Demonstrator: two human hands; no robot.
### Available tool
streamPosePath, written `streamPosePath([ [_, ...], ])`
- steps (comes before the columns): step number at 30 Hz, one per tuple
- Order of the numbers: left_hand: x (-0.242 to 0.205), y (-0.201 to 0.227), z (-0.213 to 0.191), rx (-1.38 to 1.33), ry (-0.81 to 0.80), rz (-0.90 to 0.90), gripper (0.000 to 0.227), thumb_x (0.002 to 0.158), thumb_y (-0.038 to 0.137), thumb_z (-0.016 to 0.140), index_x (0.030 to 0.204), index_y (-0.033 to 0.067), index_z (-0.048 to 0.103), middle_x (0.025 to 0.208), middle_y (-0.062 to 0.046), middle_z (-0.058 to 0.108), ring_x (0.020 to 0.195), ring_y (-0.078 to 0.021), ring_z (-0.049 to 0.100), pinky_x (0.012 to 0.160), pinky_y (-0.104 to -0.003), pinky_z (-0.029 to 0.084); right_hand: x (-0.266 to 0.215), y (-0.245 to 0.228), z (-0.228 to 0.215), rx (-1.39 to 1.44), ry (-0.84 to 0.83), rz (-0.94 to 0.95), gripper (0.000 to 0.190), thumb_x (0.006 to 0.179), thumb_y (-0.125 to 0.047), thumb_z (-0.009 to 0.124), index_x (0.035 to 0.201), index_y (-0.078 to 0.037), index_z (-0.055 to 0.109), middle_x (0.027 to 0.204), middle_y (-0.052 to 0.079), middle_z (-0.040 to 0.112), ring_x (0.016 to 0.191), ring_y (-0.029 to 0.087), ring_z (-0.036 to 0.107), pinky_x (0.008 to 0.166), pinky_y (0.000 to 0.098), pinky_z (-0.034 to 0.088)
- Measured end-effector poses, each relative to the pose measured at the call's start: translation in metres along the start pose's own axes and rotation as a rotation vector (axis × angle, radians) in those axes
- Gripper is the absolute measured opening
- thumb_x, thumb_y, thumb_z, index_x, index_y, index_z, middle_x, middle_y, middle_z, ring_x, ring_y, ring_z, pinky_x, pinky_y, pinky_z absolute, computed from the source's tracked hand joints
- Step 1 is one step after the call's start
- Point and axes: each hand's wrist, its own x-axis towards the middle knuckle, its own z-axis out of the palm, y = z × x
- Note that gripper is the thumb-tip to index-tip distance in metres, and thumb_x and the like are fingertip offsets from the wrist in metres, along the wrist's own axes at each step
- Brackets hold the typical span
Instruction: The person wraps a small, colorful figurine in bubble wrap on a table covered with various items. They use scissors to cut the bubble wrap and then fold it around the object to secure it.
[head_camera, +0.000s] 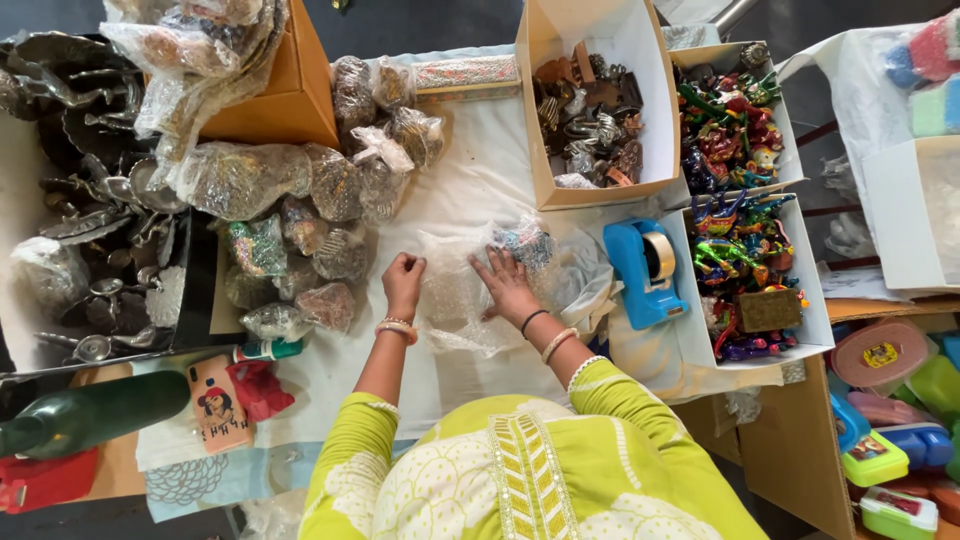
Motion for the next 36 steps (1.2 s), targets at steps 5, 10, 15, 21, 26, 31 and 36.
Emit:
streamPosePath([
  [5, -0.008, -0.047, 0.011, -0.327, 0.090, -0.068, 0.016, 0.090, 0.007, 0.073, 0.086, 0.0001, 0.060, 0.078, 0.000, 0.058, 0.071, -0.0095, 0.049, 0.065, -0.026, 0.046, 0.002, -0.001, 0.004, -0.059, -0.022, 0.026, 0.141, 0.047, -0.043, 0.100, 0.161, -0.032, 0.018, 0.167, 0.013, 0.019, 0.152, 0.042, 0.015, 0.116, 0.0600, 0.025],
  [10, -0.011, 0.027, -0.010, -0.562, -0.081, -0.131, 0.035, 0.079, 0.002, 0.067, 0.110, 0.0123, 0.056, 0.091, 0.007, 0.063, 0.077, -0.0059, 0.059, 0.065, -0.023, 0.048, 0.002, -0.006, -0.002, -0.092, 0.004, -0.005, 0.140, 0.049, -0.044, 0.099, 0.161, -0.030, 0.016, 0.167, 0.015, 0.019, 0.150, 0.044, 0.016, 0.115, 0.0615, 0.025],
  [15, -0.004, 0.035, -0.002, -0.269, -0.191, -0.044, 0.035, 0.086, 0.012, 0.080, 0.117, 0.0101, 0.064, 0.081, 0.003, 0.058, 0.069, -0.0082, 0.051, 0.060, -0.025, 0.044, 0.005, -0.027, -0.030, -0.256, -0.049, -0.027, 0.140, 0.054, -0.044, 0.098, 0.165, -0.034, 0.013, 0.162, 0.025, 0.022, 0.146, 0.049, 0.021, 0.110, 0.0616, 0.032],
  [21, -0.004, 0.021, 0.005, -0.130, -0.040, 0.012, 0.012, 0.088, 0.012, 0.078, 0.094, 0.0052, 0.069, 0.079, 0.001, 0.070, 0.071, -0.0072, 0.062, 0.067, -0.024, 0.052, 0.021, -0.021, -0.021, -0.116, -0.002, 0.010, 0.113, 0.079, -0.054, 0.085, 0.166, -0.030, 0.019, 0.130, 0.018, 0.053, 0.114, 0.040, 0.059, 0.086, 0.0540, 0.055],
  [26, -0.012, 0.024, 0.002, -0.187, 0.044, 0.075, 0.009, 0.089, 0.003, 0.075, 0.092, 0.0030, 0.066, 0.079, 0.001, 0.069, 0.071, -0.0070, 0.060, 0.068, -0.024, 0.052, 0.031, -0.032, -0.017, -0.306, -0.056, 0.085, 0.116, 0.067, -0.047, 0.091, 0.159, -0.032, 0.023, 0.126, 0.013, 0.051, 0.109, 0.035, 0.059, 0.081, 0.0489, 0.054],
  [31, -0.028, 0.030, 0.001, -0.258, 0.099, 0.071, 0.008, 0.092, 0.001, 0.072, 0.094, 0.0023, 0.064, 0.083, 0.000, 0.066, 0.074, -0.0086, 0.056, 0.070, -0.025, 0.049, 0.031, -0.030, -0.018, -0.290, -0.056, 0.091, 0.110, 0.068, -0.045, 0.091, 0.158, -0.033, 0.030, 0.125, 0.012, 0.051, 0.109, 0.034, 0.061, 0.081, 0.0465, 0.055],
  [36, -0.040, 0.046, 0.001, -0.246, 0.173, 0.070, 0.008, 0.093, 0.002, 0.070, 0.094, 0.0022, 0.062, 0.084, -0.002, 0.065, 0.077, -0.0117, 0.058, 0.073, -0.026, 0.050, 0.029, -0.026, -0.016, -0.233, -0.010, 0.067, 0.106, 0.067, -0.043, 0.091, 0.157, -0.033, 0.035, 0.125, 0.012, 0.051, 0.110, 0.035, 0.060, 0.083, 0.0468, 0.055],
])
